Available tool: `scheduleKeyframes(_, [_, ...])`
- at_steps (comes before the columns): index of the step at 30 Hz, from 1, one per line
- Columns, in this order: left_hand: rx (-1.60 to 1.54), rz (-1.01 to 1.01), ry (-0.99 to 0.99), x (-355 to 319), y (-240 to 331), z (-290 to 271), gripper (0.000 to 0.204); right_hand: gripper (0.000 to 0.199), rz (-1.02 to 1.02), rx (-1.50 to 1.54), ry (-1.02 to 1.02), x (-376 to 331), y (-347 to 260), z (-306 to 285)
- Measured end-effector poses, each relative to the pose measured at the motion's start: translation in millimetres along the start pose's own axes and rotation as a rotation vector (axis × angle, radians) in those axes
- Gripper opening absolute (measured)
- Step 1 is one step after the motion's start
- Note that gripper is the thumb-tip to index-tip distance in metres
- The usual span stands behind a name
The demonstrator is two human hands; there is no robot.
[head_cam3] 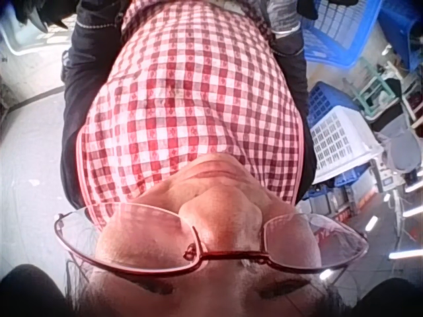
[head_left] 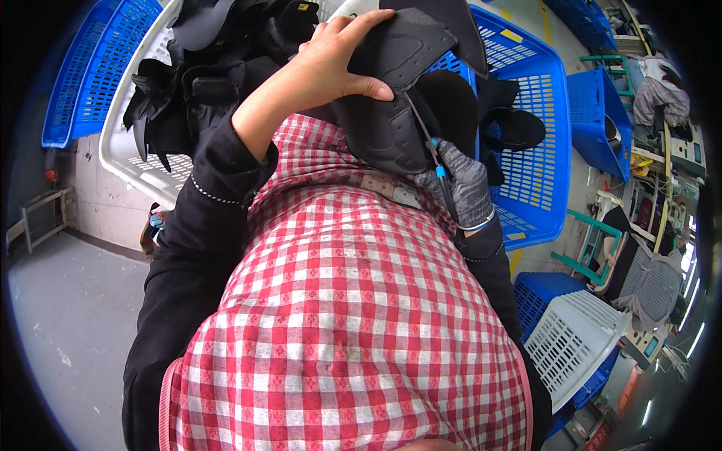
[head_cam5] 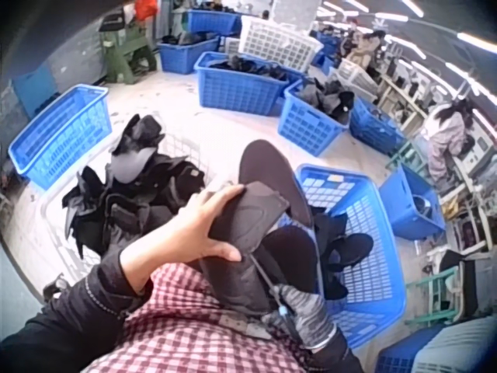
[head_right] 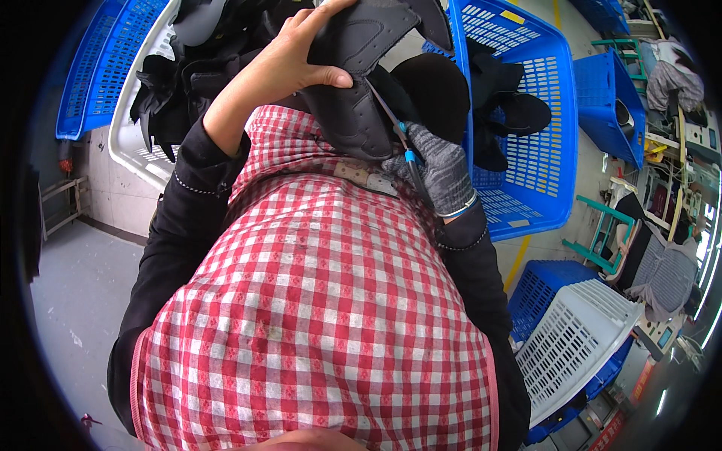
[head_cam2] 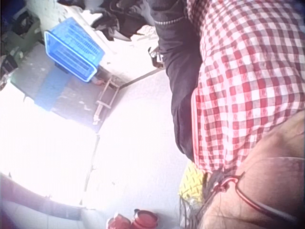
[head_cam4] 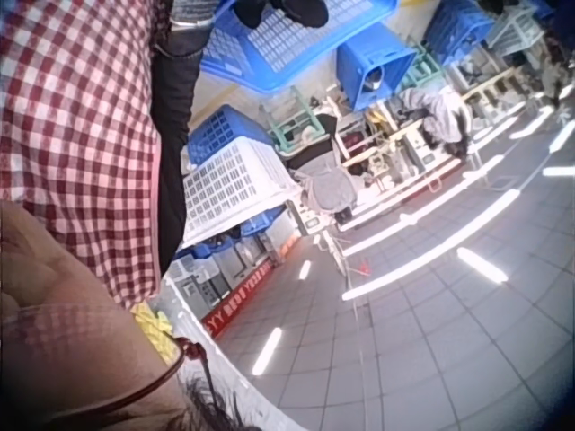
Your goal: The person sits on the floor and uses scissors to trim excess fabric from black shoe uppers. They pick up each upper, cut along the edges, and place the trimmed pieces into a blue basket. The process repeats for multiple uppers.
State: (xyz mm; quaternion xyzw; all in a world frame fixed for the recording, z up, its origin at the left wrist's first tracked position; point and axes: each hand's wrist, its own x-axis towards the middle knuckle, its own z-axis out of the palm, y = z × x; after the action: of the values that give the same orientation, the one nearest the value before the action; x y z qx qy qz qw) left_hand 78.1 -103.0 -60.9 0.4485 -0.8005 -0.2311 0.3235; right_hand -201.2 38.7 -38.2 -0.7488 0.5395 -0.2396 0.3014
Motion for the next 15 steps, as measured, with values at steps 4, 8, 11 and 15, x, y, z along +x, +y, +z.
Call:
scheduleKeyframes(4, [-0.019,0.019,0.018,-0.7,-8.6,7.9,0.113,0.057,-0.072,-0.112,0.031,0.5,5.2,-3.4])
scheduleKeyframes(8, [-0.015,0.035,0.024,-0.4,-10.2,7.8,0.114,0.054,-0.048,-0.143,0.024,-0.1,6.0,-4.5])
scheduleKeyframes(11, [0.005,0.017,0.006,0.4,-10.1,7.5,0.114,0.052,-0.014,-0.130,0.003,0.3,3.6,-3.9])
scheduleKeyframes(15, [-0.011,0.040,0.018,-0.7,-8.5,7.8,0.114,0.061,-0.061,-0.159,0.070,2.4,0.6,-3.3])
